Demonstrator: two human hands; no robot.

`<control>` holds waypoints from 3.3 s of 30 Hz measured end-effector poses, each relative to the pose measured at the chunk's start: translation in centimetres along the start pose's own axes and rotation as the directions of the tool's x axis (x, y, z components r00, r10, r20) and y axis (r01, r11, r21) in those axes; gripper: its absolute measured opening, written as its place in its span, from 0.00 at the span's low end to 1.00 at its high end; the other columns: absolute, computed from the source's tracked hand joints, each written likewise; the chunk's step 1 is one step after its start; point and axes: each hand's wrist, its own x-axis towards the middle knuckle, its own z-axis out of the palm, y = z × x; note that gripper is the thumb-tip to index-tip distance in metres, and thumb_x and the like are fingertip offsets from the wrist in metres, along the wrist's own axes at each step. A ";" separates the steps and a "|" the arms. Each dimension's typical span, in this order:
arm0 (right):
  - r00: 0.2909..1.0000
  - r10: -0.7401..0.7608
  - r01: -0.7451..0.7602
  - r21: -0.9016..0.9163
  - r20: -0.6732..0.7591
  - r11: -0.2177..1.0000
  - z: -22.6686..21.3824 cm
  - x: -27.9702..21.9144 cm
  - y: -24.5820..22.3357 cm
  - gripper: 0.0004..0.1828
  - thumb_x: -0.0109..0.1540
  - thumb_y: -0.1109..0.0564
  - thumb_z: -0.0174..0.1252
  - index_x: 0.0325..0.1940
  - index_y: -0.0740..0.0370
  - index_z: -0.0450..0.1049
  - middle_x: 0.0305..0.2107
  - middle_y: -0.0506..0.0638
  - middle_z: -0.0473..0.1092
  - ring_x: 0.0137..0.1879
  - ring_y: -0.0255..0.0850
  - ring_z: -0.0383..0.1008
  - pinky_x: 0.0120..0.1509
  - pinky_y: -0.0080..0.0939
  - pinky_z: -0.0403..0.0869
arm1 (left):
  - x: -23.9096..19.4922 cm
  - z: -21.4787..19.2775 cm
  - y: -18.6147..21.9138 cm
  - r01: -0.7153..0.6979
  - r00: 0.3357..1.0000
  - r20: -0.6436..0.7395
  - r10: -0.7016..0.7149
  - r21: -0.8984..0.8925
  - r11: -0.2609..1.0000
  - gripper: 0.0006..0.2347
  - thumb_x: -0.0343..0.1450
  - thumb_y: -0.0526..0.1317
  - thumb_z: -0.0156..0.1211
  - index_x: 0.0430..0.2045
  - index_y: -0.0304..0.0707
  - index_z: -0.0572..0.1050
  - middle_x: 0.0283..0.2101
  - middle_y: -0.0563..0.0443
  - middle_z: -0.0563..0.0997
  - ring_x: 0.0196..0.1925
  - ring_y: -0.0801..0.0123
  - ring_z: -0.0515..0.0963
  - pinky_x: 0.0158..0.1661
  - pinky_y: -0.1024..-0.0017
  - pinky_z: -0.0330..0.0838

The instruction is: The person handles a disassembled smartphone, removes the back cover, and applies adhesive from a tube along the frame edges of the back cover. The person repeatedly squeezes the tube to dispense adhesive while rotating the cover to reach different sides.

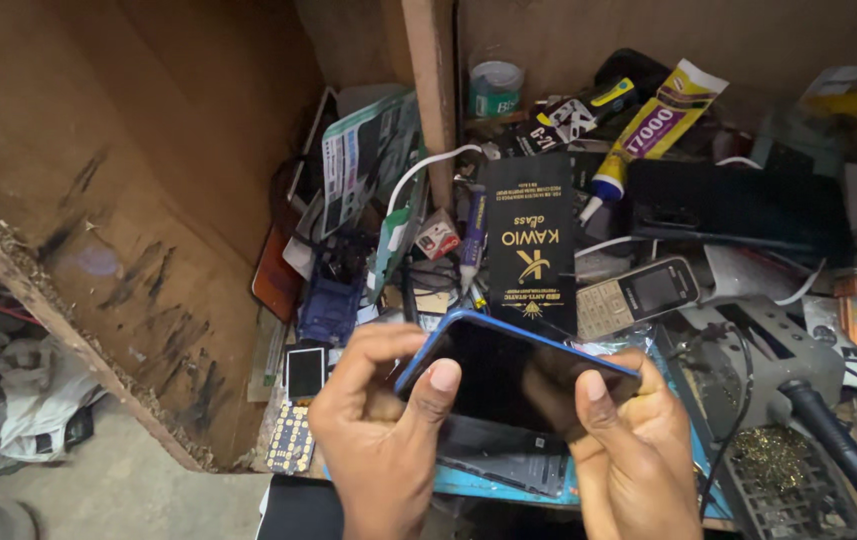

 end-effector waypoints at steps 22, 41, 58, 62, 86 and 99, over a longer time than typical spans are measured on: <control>0.996 -0.072 0.073 -0.009 0.046 0.997 0.4 -0.4 -1.4 0.13 0.68 0.60 0.52 0.53 0.70 0.64 0.47 0.66 0.73 0.57 0.53 0.77 0.67 0.61 0.75 | -0.5 -1.5 -1.2 0.145 0.984 -0.098 -0.149 -0.047 0.988 0.08 0.74 0.35 0.64 0.39 0.23 0.81 0.29 0.51 0.75 0.28 0.81 0.66 0.30 0.83 0.57; 0.966 -0.215 0.234 -0.137 0.142 0.963 1.2 -1.3 -1.1 0.20 0.70 0.53 0.49 0.50 0.78 0.68 0.46 0.69 0.74 0.57 0.53 0.78 0.68 0.54 0.74 | -0.2 -0.5 -0.5 0.017 0.997 -0.066 -0.039 -0.307 0.952 0.08 0.77 0.37 0.56 0.37 0.27 0.69 0.45 0.34 0.80 0.49 0.63 0.80 0.57 0.66 0.73; 0.998 -0.065 0.065 -0.444 0.016 0.894 -1.5 -1.8 -3.2 0.24 0.72 0.50 0.53 0.58 0.76 0.75 0.14 0.42 0.59 0.18 0.23 0.54 0.23 0.25 0.52 | -0.6 -0.6 -2.5 0.125 0.984 -0.123 -0.126 -0.017 0.992 0.11 0.76 0.39 0.61 0.43 0.26 0.77 0.31 0.56 0.70 0.31 0.81 0.63 0.33 0.84 0.57; 0.984 -0.008 0.061 -0.288 0.180 0.956 -0.7 -1.7 -4.2 0.28 0.68 0.49 0.53 0.63 0.77 0.71 0.37 0.54 0.73 0.45 0.35 0.73 0.54 0.36 0.69 | -0.4 -0.2 -2.9 0.122 0.978 -0.137 -0.157 -0.237 0.964 0.11 0.77 0.40 0.59 0.42 0.26 0.73 0.36 0.50 0.76 0.37 0.76 0.73 0.42 0.80 0.68; 0.931 -0.360 0.308 -0.677 0.068 0.669 -0.6 -3.1 -5.4 0.27 0.66 0.42 0.58 0.47 0.72 0.81 0.38 0.62 0.79 0.46 0.43 0.82 0.54 0.36 0.76 | -1.3 2.8 -0.9 -0.164 0.986 0.008 0.165 0.158 0.974 0.14 0.79 0.41 0.57 0.49 0.25 0.70 0.49 0.34 0.81 0.53 0.57 0.80 0.59 0.63 0.71; 0.934 -0.128 0.242 -0.327 0.334 0.914 -1.0 -2.8 -6.5 0.40 0.60 0.37 0.68 0.58 0.77 0.72 0.49 0.65 0.76 0.59 0.50 0.79 0.67 0.49 0.73 | -2.9 1.8 0.2 -0.202 0.977 0.141 0.162 0.344 0.917 0.08 0.66 0.35 0.71 0.34 0.29 0.81 0.33 0.44 0.87 0.39 0.66 0.88 0.47 0.71 0.80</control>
